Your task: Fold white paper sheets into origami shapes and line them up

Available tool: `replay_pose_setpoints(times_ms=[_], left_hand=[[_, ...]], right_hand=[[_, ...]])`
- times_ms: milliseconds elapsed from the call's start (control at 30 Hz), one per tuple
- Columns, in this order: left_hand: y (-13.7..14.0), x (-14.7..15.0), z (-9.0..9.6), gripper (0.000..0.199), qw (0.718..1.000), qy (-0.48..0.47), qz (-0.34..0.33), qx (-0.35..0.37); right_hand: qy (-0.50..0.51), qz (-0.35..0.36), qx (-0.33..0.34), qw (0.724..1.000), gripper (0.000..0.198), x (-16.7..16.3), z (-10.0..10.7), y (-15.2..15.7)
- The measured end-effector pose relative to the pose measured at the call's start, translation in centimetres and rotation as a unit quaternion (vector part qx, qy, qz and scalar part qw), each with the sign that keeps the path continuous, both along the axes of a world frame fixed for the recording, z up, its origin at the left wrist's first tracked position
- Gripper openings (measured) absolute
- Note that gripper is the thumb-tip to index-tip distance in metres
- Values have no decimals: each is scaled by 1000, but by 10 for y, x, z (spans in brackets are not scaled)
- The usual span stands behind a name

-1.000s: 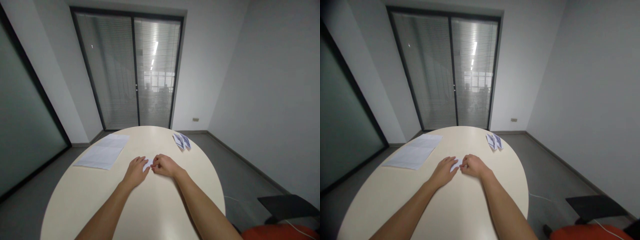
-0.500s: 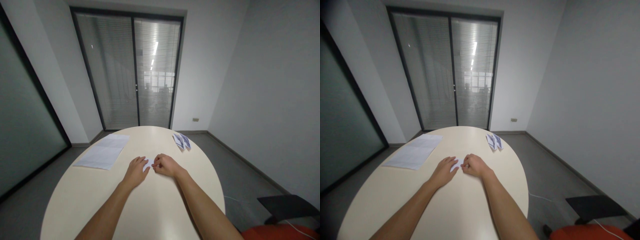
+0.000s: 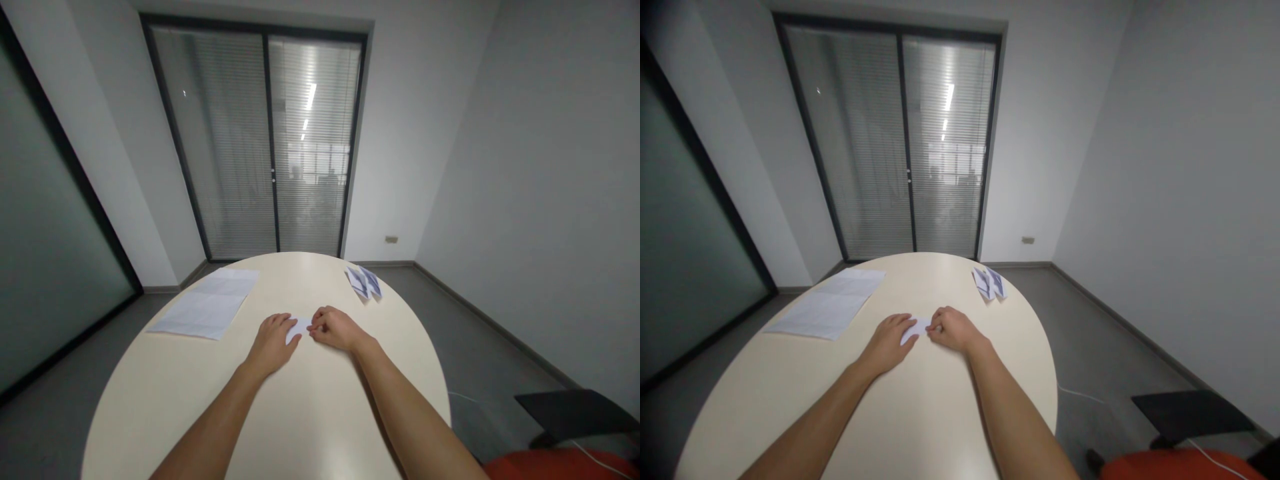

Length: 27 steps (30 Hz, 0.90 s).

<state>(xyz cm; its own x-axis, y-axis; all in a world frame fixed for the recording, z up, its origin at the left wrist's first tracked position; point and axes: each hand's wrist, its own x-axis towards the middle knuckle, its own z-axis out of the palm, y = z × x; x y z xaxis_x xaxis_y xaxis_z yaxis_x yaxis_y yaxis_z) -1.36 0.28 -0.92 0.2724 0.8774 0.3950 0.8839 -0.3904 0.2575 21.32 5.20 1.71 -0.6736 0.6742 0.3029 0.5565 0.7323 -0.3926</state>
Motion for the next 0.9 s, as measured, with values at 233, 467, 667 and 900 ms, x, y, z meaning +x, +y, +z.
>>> replay_pose_setpoints(times_ms=[233,467,667,900], left_hand=[[2,-1,-2,35,1000,-6,-8,6],[2,-2,-3,35,1000,-4,-6,7],[2,-3,-3,34,1000,-5,-7,7],[3,-1,-2,36,1000,0,-8,11]], right_hand=[[17,7,5,1000,18,-3,1,-4],[23,-5,-10,1000,16,1,-7,5],[33,-24,-8,999,15,5,-7,7],[29,29,32,999,16,-5,-5,2]])
